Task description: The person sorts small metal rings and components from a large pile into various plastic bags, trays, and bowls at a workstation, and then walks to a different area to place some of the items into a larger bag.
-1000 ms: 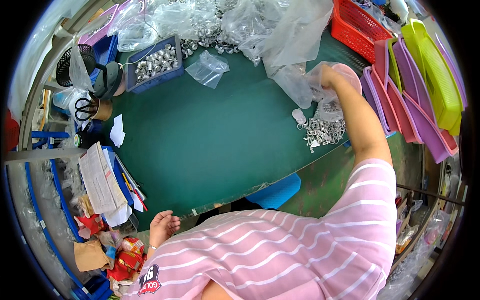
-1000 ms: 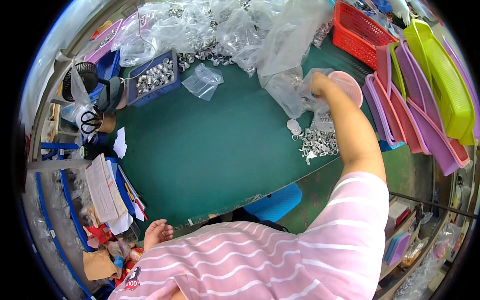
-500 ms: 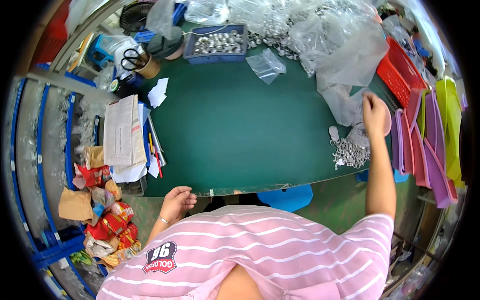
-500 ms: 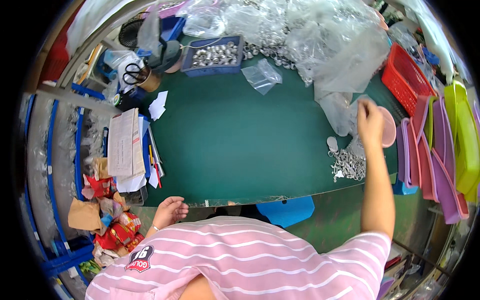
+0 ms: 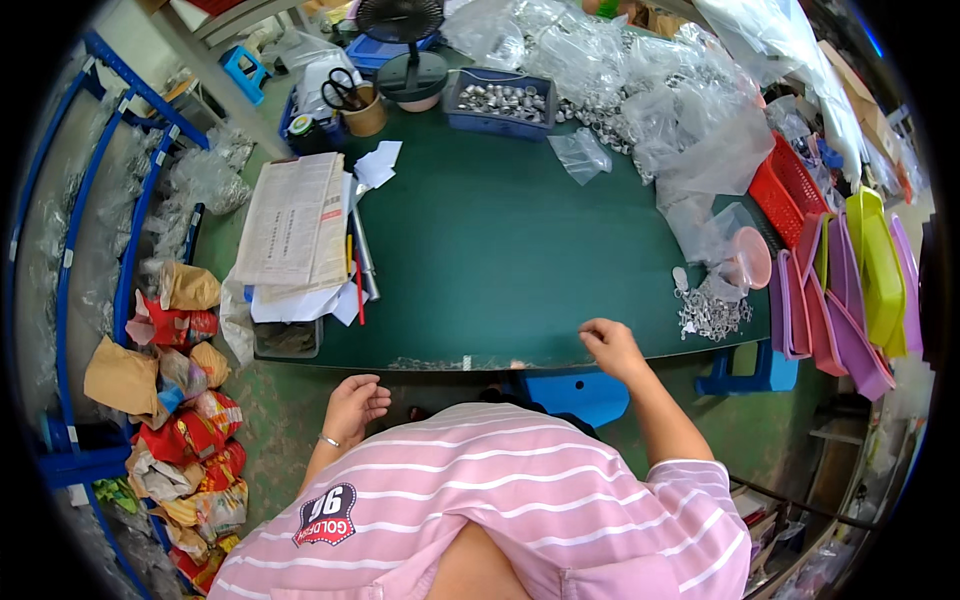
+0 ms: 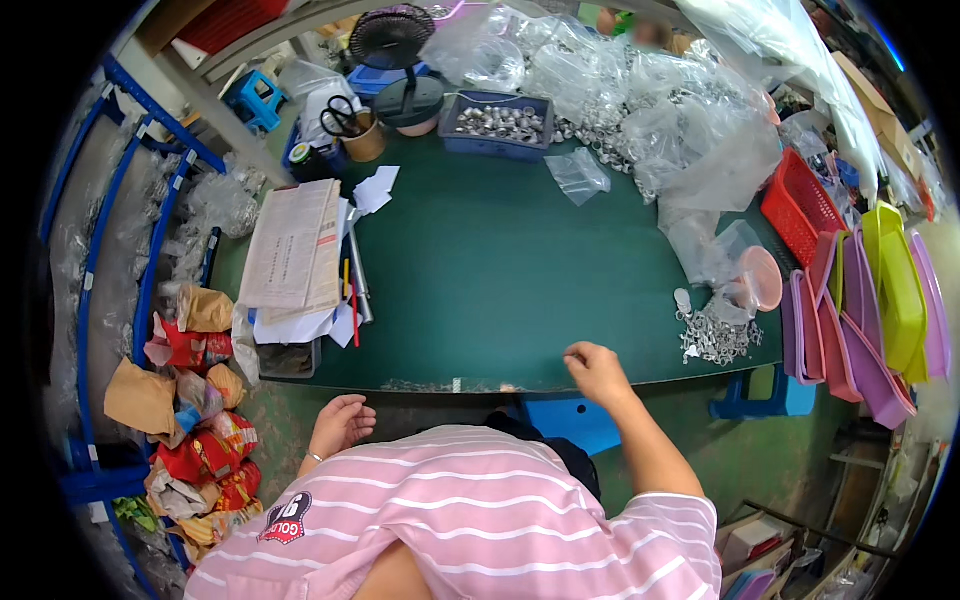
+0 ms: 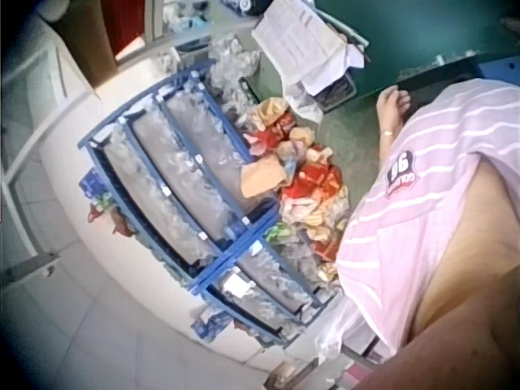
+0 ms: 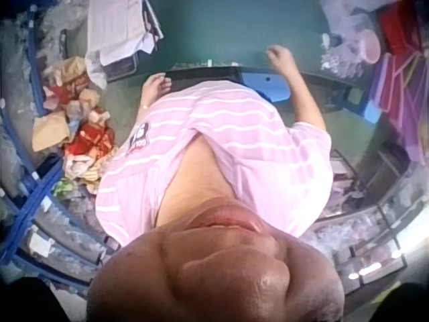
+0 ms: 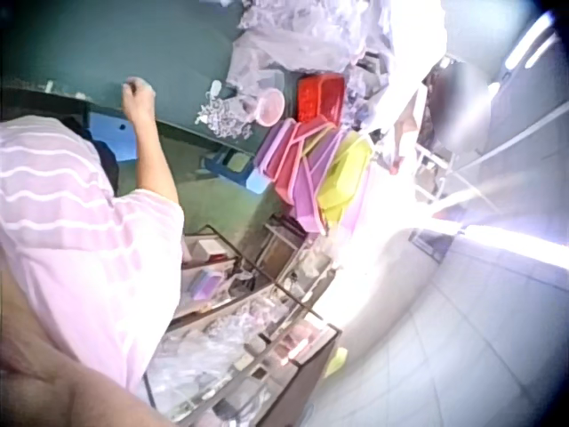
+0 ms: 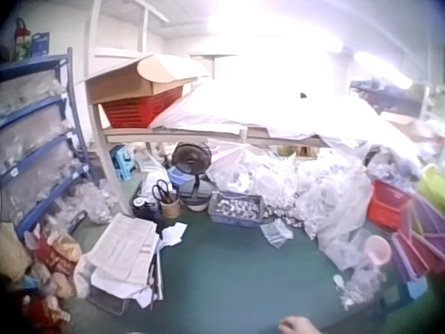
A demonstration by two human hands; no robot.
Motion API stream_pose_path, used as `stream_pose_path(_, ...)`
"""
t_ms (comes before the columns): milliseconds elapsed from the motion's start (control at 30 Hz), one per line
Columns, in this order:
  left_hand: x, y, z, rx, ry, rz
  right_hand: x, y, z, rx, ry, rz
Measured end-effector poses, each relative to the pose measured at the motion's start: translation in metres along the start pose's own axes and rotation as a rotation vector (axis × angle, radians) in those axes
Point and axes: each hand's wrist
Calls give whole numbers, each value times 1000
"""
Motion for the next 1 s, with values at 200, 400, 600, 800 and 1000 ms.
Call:
stream_pose_path(200,-84,-133,13,135,7,-163,-51,97,-20,-346,-190,-258)
stream_pose_path(400,-248,-311,-16,430,-268,-238,-109,195,-52,-674,-465,-394)
stream_pose_path(600,-292,-374,-57,587,-376,-314,-159,253,-68,-802,-545,-492)
stream_pose_path(800,-291,-382,-65,611,-351,-358,-210,315,-74,-948,-781,-567)
stream_pose_path(1000,-285,-376,-65,614,-359,-372,-261,357,-82,-1112,-1094,-585)
Point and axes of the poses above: each hand's wrist, its own z-axis towards the middle knuckle, its own y-axis out of the palm, x = y × z, and after that the axes turned 2 degrees about x, right-handed
